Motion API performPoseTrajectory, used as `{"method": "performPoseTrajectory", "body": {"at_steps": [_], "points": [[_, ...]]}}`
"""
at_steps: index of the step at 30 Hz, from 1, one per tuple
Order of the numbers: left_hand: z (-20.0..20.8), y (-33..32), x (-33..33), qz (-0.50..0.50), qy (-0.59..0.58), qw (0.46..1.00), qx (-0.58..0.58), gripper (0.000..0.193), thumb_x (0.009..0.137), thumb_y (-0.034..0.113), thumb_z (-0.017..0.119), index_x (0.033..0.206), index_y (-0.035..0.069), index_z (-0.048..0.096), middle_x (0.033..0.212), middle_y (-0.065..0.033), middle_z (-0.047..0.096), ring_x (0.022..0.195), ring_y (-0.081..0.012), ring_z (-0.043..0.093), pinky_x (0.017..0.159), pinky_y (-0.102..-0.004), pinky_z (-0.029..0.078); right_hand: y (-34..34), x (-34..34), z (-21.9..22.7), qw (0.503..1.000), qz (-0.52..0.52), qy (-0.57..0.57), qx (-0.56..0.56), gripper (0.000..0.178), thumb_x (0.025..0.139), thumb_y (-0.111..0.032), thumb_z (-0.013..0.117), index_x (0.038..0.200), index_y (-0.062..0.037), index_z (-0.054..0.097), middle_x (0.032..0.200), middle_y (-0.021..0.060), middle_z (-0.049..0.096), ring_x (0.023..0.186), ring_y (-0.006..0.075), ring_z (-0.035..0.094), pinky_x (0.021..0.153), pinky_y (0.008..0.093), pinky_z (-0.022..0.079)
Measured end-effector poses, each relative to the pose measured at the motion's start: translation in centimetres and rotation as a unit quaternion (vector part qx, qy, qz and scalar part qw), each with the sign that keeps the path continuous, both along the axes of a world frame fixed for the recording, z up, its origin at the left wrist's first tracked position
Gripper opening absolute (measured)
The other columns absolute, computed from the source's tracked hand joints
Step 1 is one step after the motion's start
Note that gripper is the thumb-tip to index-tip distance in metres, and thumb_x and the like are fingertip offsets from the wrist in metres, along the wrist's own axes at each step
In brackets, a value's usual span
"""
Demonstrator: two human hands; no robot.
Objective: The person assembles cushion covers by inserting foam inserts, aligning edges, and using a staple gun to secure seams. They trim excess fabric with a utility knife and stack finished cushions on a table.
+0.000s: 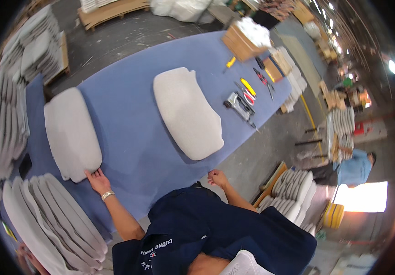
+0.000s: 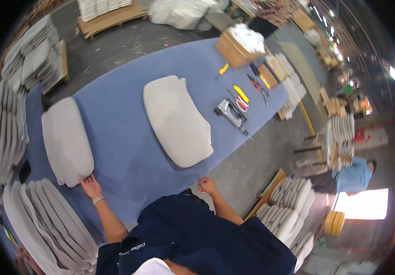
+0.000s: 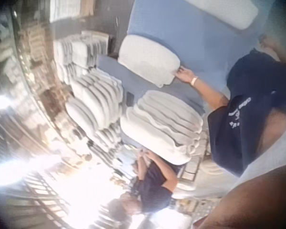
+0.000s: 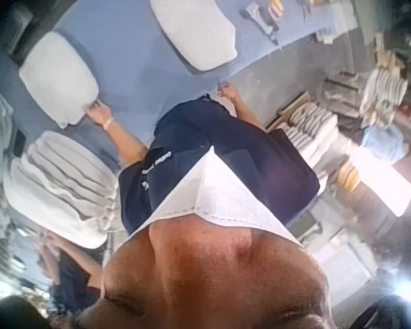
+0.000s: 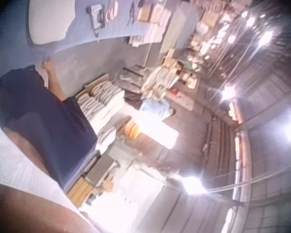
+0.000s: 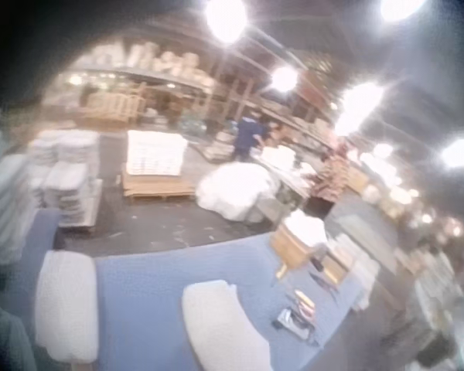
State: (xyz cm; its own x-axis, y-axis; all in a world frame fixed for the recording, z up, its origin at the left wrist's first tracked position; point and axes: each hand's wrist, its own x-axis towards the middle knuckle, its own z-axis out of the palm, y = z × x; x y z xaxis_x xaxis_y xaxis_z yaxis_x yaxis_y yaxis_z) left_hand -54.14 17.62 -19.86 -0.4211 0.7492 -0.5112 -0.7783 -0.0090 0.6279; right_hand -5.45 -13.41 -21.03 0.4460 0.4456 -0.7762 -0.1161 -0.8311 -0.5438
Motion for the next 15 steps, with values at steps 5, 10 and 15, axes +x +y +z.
{"method": "performPoseTrajectory", "body": {"at_steps": [5,10,15], "points": [[3.4,-1.5,4.0,-0.085,0.08,0.989,-0.093,0.062,0.103,0.038,0.06,0.149,0.001,0.041,0.145,-0.0179,0.053,0.119,-0.0302,0.061,0.102,-0.0413,0.052,-1.6,-2.6,-0.9,0.999,0.004,-0.005,0.04,0.021,0.092,-0.018,0.061,0.1,0.0001,0.068,0.087,0.011,0.071,0.071,0.0184,0.072,0.062,0.0317,0.059],[3.3,-8.9,10.1,-0.32,0.154,0.928,-0.111,0.055,0.102,0.034,0.062,0.145,0.002,0.05,0.141,-0.0157,0.057,0.114,-0.0281,0.063,0.091,-0.038,0.054,-2.8,-1.0,-2.5,0.989,-0.043,-0.034,0.134,0.021,0.098,-0.018,0.059,0.102,-0.0005,0.069,0.084,0.0091,0.073,0.07,0.0166,0.071,0.066,0.0309,0.057],[7.5,-15.7,24.2,-0.485,0.518,0.702,0.054,0.07,0.091,0.015,0.074,0.153,0.004,0.044,0.151,-0.0221,0.048,0.131,-0.0346,0.055,0.105,-0.0464,0.049,-0.1,7.7,-0.1,0.975,-0.081,-0.096,0.182,0.021,0.1,-0.018,0.059,0.104,-0.0005,0.07,0.089,0.0094,0.076,0.071,0.0164,0.073,0.065,0.0315,0.057]]}}
